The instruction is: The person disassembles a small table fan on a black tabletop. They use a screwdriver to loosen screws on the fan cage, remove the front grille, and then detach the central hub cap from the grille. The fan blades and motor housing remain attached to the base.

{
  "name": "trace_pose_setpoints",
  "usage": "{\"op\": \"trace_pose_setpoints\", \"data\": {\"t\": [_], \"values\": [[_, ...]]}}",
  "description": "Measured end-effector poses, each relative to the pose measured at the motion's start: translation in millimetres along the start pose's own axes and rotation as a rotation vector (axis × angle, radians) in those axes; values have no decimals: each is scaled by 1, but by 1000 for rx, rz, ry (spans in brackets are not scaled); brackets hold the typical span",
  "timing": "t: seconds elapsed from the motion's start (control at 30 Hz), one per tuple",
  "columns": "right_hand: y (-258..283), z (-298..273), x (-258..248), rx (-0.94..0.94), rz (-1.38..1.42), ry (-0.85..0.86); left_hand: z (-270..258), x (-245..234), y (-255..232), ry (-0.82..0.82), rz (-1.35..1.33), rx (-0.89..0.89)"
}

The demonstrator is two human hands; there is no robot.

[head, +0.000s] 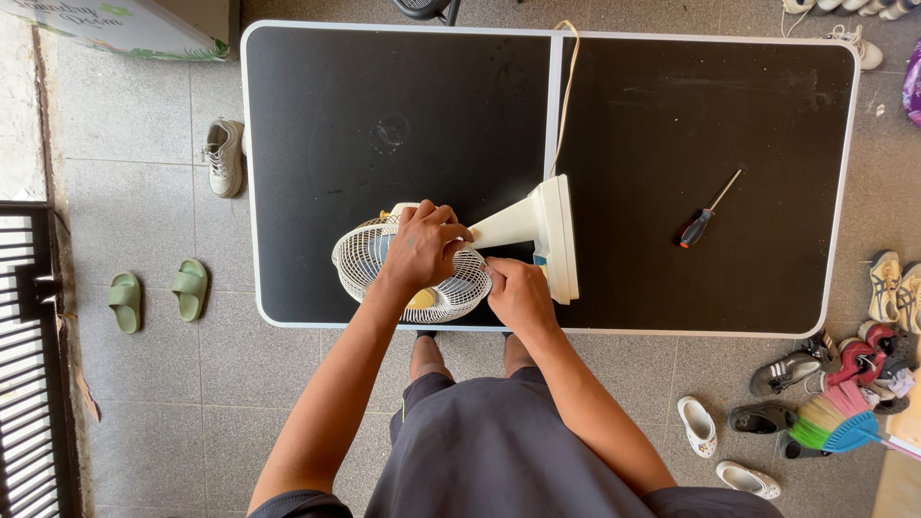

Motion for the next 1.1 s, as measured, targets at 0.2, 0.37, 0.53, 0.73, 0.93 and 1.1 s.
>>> {"op": "trace_pose_setpoints", "data": {"t": [0.2, 0.37, 0.53, 0.73, 0.93, 1.1], "values": [[-6, 5, 0, 58, 36, 48, -1, -2, -2, -24, -6, 6], [-47, -1, 14, 286, 187, 167, -2, -3, 1, 3, -51, 22], [-47, 2, 11, 181, 378, 3, 1, 0, 9, 17, -120, -5], [-37, 38, 19, 88, 320, 45, 0, 1, 11, -25, -140, 17], [-27, 35, 13, -18, 265, 2, -1, 1, 11, -53, -142, 6], [-28, 34, 7, 125, 302, 108, -3, -6, 3, -90, -127, 1]]}}
Point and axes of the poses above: each hand's wrist, its own z-axis towards the middle knuckle, its own x-axis out of the palm, y = z × x, the point moved 9 cm from there along z, towards the middle knuckle, and after that the axes turned 15 degrees about y, right-handed, at the moved point
